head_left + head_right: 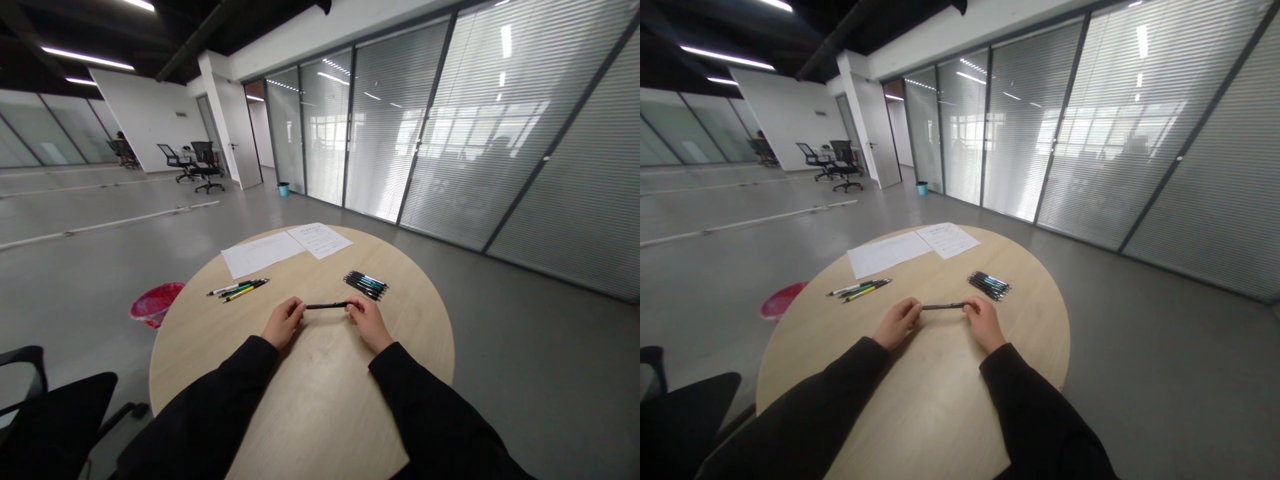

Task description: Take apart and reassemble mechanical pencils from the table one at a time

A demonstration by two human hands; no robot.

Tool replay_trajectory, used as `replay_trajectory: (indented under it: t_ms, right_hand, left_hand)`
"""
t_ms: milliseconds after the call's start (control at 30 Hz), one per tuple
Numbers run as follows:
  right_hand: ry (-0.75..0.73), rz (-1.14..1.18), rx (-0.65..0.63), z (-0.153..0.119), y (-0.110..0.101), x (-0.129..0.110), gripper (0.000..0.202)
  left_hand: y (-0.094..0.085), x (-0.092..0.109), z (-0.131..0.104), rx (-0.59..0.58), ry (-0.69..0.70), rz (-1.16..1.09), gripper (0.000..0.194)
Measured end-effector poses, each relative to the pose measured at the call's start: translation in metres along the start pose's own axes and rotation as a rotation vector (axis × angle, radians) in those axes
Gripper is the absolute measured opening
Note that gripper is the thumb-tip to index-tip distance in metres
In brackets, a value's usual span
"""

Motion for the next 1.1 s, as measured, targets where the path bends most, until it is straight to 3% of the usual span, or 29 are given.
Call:
replay_trajectory:
  t_ms: [433,767,1100]
  right_hand:
    - [-0.016,-0.023,0.029,-0.001,-0.002,-0.005,0.025]
    - [-0.033,-0.063,0.141,0.002,-0.009,0.000,0.027]
    - [-0.012,-0.044,0.132,0.002,-0.009,0.001,0.027]
  left_hand:
    - [-0.005,-0.007,0.002,0.122,-0.043,-0.033,0.038]
    - [-0.007,-0.014,0.005,0.259,-0.118,-0.336,0.036]
    - [-0.016,-0.016,0.007,0.355,-0.173,-0.518,0.030]
Point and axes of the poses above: each hand's wrist, its own z-axis towards the middle knuckle, its own y-axis out of the palm, x = y × z, the point moved 3 cm from there along z, towards the middle knuckle, and after that the axes turned 8 degrees about y, right-handed, at the moved point
